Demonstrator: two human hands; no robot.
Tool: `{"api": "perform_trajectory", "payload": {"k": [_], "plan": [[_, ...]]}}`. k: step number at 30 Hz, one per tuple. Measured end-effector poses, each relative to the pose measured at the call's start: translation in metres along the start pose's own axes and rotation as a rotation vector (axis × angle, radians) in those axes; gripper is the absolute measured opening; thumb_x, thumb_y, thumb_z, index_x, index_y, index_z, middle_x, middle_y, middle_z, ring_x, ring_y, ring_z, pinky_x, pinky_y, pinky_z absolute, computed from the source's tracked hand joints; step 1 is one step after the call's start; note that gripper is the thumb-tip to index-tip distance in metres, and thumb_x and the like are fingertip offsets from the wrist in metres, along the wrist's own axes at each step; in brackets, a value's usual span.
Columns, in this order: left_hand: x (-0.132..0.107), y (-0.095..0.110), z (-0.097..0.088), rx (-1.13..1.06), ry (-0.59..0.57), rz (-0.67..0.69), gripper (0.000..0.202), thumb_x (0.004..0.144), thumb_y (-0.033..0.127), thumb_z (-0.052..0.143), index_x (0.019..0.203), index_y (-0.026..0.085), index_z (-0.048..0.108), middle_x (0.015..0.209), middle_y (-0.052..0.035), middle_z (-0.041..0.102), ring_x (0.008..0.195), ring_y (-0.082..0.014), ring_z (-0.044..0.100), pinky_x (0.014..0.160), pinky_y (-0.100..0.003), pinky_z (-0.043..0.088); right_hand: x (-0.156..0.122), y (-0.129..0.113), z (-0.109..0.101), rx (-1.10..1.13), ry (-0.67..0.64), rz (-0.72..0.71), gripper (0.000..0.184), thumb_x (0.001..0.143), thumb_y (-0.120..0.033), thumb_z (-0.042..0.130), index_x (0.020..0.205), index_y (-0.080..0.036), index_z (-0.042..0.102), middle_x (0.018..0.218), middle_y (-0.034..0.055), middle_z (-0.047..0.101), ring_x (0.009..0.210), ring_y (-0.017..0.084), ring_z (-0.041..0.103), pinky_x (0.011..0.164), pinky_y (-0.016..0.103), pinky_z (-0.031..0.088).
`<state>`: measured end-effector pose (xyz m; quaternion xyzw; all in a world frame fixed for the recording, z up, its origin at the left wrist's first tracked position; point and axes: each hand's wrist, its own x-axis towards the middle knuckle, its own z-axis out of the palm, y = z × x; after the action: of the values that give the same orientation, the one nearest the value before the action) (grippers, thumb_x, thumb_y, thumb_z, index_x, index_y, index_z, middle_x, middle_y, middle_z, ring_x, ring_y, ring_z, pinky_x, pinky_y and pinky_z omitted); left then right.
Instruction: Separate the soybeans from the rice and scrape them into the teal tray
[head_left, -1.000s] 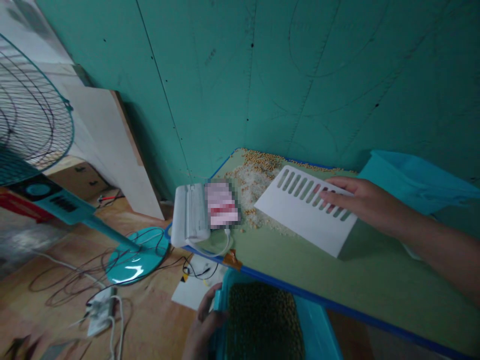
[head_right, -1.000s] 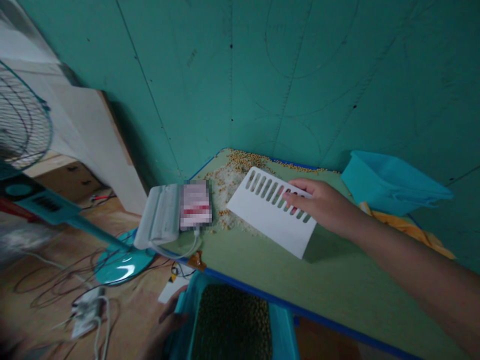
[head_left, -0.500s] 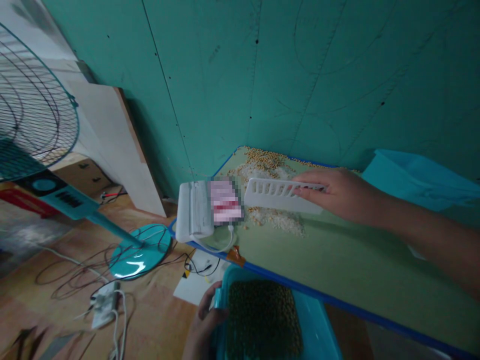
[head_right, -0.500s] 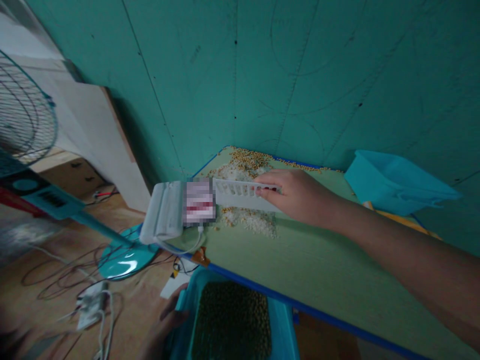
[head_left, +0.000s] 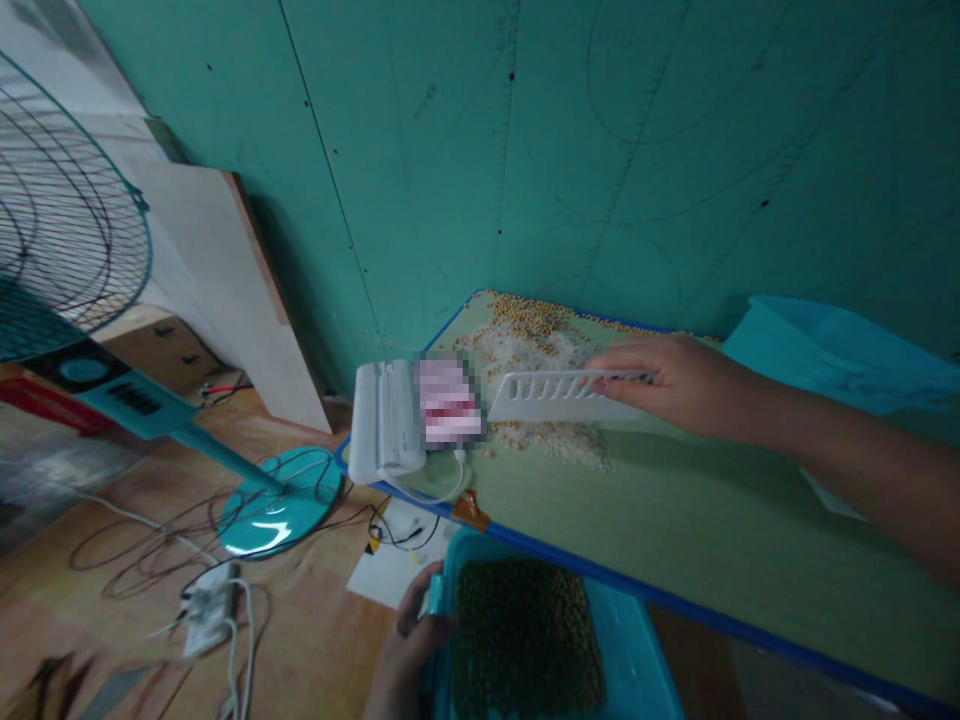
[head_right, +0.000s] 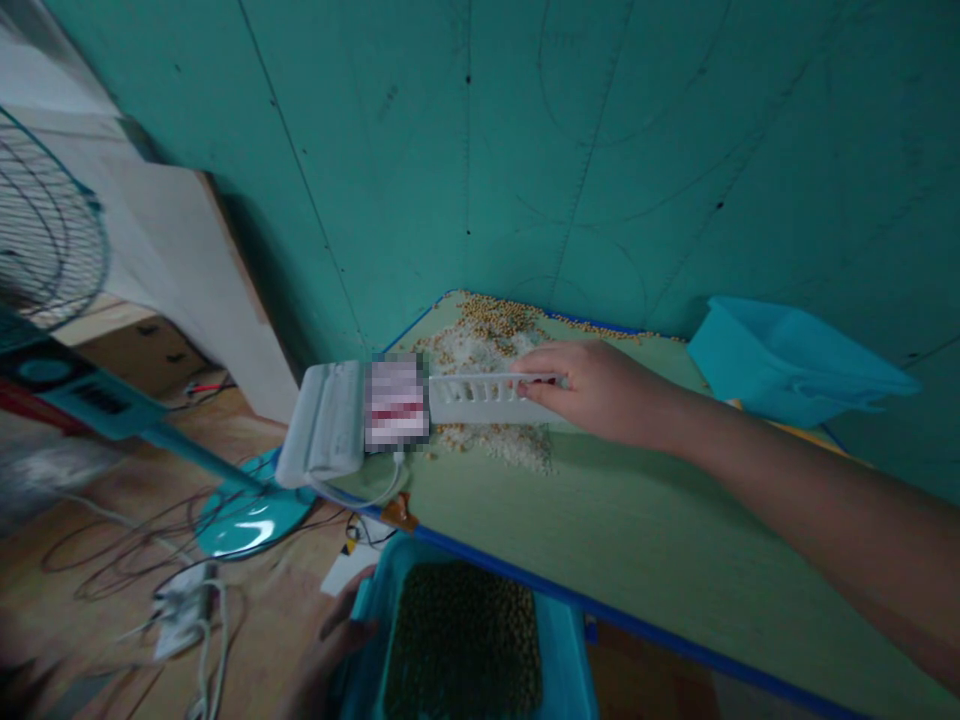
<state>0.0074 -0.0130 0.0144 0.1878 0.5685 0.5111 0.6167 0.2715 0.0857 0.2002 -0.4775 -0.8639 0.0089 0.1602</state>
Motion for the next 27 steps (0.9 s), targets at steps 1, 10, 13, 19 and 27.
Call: {"api": "perform_trajectory", "payload": {"k": [1, 10, 13, 19, 27], "plan": [[0.0, 0.0, 0.0, 0.004, -0.005, 0.003, 0.027, 0.039, 0.012, 0.058, 0.061, 0.025, 0.066, 0.039, 0.008, 0.058, 0.039, -0.0111, 0.047, 0.042, -0.021, 0.034, -0.001, 0.0, -0.001, 0.007, -0.007, -0.005, 0.027, 0.081, -0.032, 0.045, 0.096, -0.018, 0.062, 0.093, 0.0047, 0.064, 0.086, 0.017, 0.057, 0.076, 0.03, 0.042], [0.0, -0.002, -0.003, 0.058, -0.016, -0.03, 0.029, 0.043, 0.015, 0.06, 0.07, 0.024, 0.064, 0.043, 0.0066, 0.055, 0.044, -0.0163, 0.048, 0.047, -0.026, 0.033, -0.015, -0.008, -0.01, 0.096, -0.098, 0.006, 0.027, 0.083, -0.03, 0.043, 0.096, -0.014, 0.061, 0.086, 0.0063, 0.06, 0.081, 0.015, 0.053, 0.072, 0.027, 0.039], [0.002, -0.004, -0.004, 0.083, -0.026, -0.033, 0.029, 0.044, 0.016, 0.06, 0.071, 0.025, 0.063, 0.04, 0.0064, 0.051, 0.045, -0.017, 0.046, 0.047, -0.026, 0.031, -0.021, -0.01, -0.011, 0.11, -0.1, 0.0, 0.025, 0.083, -0.029, 0.042, 0.094, -0.016, 0.061, 0.084, 0.0052, 0.06, 0.079, 0.014, 0.054, 0.07, 0.027, 0.039], [0.002, -0.002, -0.003, 0.08, -0.019, 0.012, 0.028, 0.04, 0.017, 0.061, 0.067, 0.024, 0.063, 0.048, 0.0049, 0.057, 0.048, -0.0176, 0.049, 0.048, -0.027, 0.034, -0.033, -0.019, -0.012, 0.09, -0.105, -0.038, 0.023, 0.084, -0.026, 0.04, 0.09, -0.018, 0.061, 0.085, 0.0052, 0.06, 0.08, 0.015, 0.054, 0.07, 0.028, 0.04], [-0.001, 0.001, 0.0, 0.092, -0.025, 0.052, 0.027, 0.04, 0.016, 0.061, 0.066, 0.024, 0.064, 0.051, 0.0044, 0.06, 0.048, -0.0169, 0.05, 0.048, -0.027, 0.036, -0.051, -0.025, -0.012, 0.085, 0.008, -0.007, 0.017, 0.081, -0.025, 0.044, 0.088, -0.021, 0.059, 0.084, 0.0024, 0.063, 0.079, 0.015, 0.057, 0.067, 0.026, 0.043]]}}
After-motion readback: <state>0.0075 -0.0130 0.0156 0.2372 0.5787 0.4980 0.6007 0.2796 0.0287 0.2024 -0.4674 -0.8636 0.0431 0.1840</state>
